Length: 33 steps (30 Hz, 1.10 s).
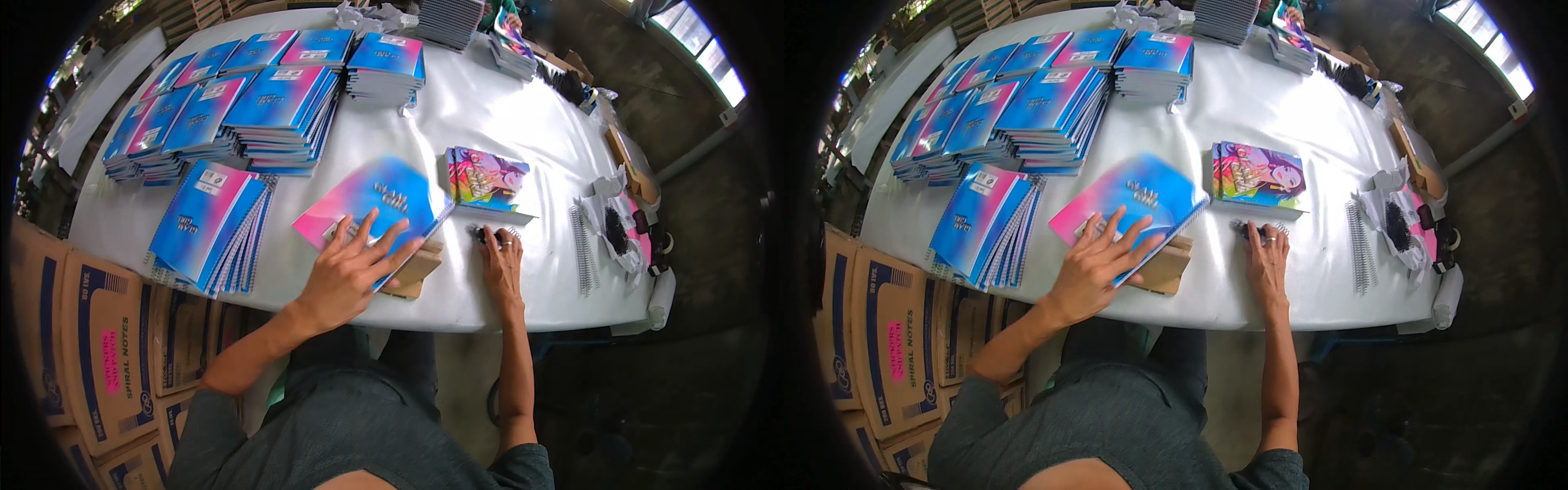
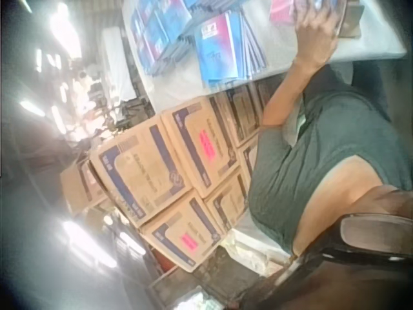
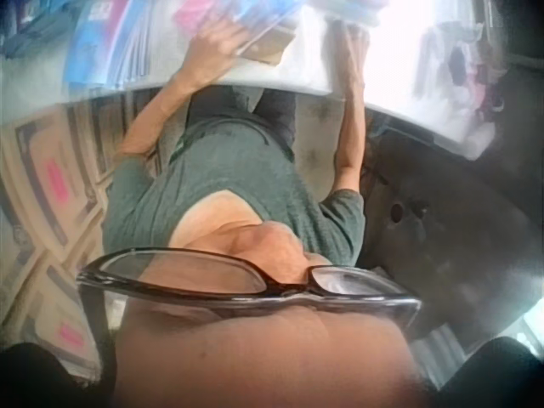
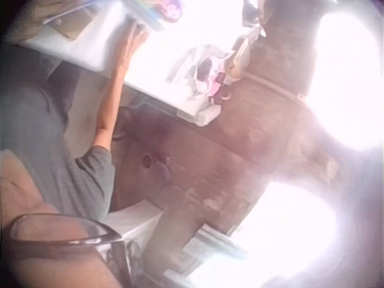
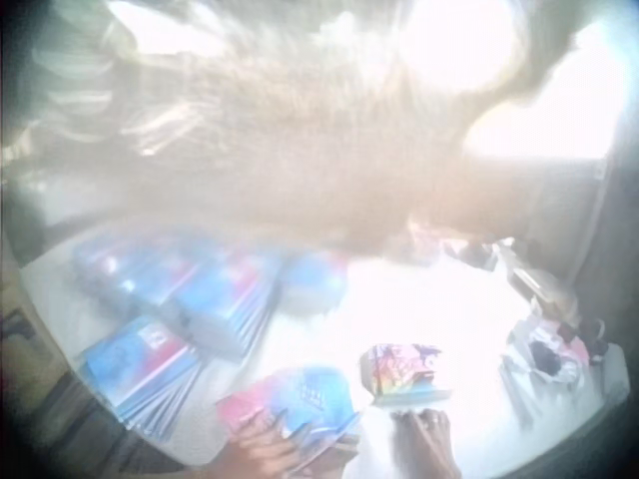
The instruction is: The person manually inserts a metal spiral binding into the punched holes of a notebook cover and pages, using a pair of pliers to secure the ends. They repeat this process for multiple notebooks, picking them up from a stack and placing them into a new stack after binding them.
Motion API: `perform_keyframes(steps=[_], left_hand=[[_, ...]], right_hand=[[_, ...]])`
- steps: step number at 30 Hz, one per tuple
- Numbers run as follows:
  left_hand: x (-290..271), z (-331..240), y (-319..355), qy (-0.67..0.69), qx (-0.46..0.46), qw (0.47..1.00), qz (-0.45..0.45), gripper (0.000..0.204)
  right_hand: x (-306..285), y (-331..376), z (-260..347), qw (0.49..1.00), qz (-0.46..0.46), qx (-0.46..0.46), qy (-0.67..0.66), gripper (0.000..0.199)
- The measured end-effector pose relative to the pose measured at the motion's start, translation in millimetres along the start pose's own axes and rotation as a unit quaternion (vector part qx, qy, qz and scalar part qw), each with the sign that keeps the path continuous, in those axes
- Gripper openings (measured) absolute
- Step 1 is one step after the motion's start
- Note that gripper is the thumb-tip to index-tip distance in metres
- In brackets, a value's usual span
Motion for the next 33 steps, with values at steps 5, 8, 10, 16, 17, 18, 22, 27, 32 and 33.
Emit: perform_keyframes(steps=[5,8,10,16,17,18,22,27,32,33], left_hand=[[13,0,-2,-0.071,-0.021,0.994,-0.084,0.059],[12,-2,-5,-0.094,-0.018,0.990,-0.100,0.057],[18,0,-4,-0.097,-0.024,0.990,-0.095,0.058],[23,-6,-7,-0.091,-0.017,0.990,-0.103,0.059],[18,-6,-7,-0.088,-0.016,0.991,-0.104,0.058],[16,-2,-5,-0.096,-0.013,0.990,-0.102,0.058],[24,-1,-4,-0.099,0.000,0.992,-0.077,0.059],[21,-6,-6,-0.104,0.000,0.990,-0.090,0.058],[15,3,1,-0.093,-0.019,0.989,-0.115,0.059],[14,2,0,-0.091,-0.019,0.989,-0.118,0.059]], right_hand=[[-45,11,18,0.988,-0.056,0.108,-0.095,0.049],[-13,16,38,1.000,-0.007,0.009,-0.022,0.027],[-10,11,37,1.000,0.007,0.011,-0.012,0.023],[-3,9,-4,0.994,0.006,0.100,-0.053,0.017],[-5,6,-11,0.991,-0.003,0.115,-0.064,0.017],[-9,4,-6,0.980,0.034,0.103,-0.170,0.019],[-60,44,63,0.959,0.109,-0.187,-0.180,0.050],[-53,63,56,0.989,0.096,-0.086,-0.067,0.057],[-93,30,116,0.973,0.073,0.017,-0.218,0.050],[-103,23,127,0.974,0.048,0.008,-0.219,0.049]])
Point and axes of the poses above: each hand's wrist, its own y-axis away from the middle knuckle, its own x-axis out of the palm, z = x × y, the point moved 10 cm from there along -y, towards the middle knuckle, and after that the axes turned 10 degrees about y, right-handed, at the moved point
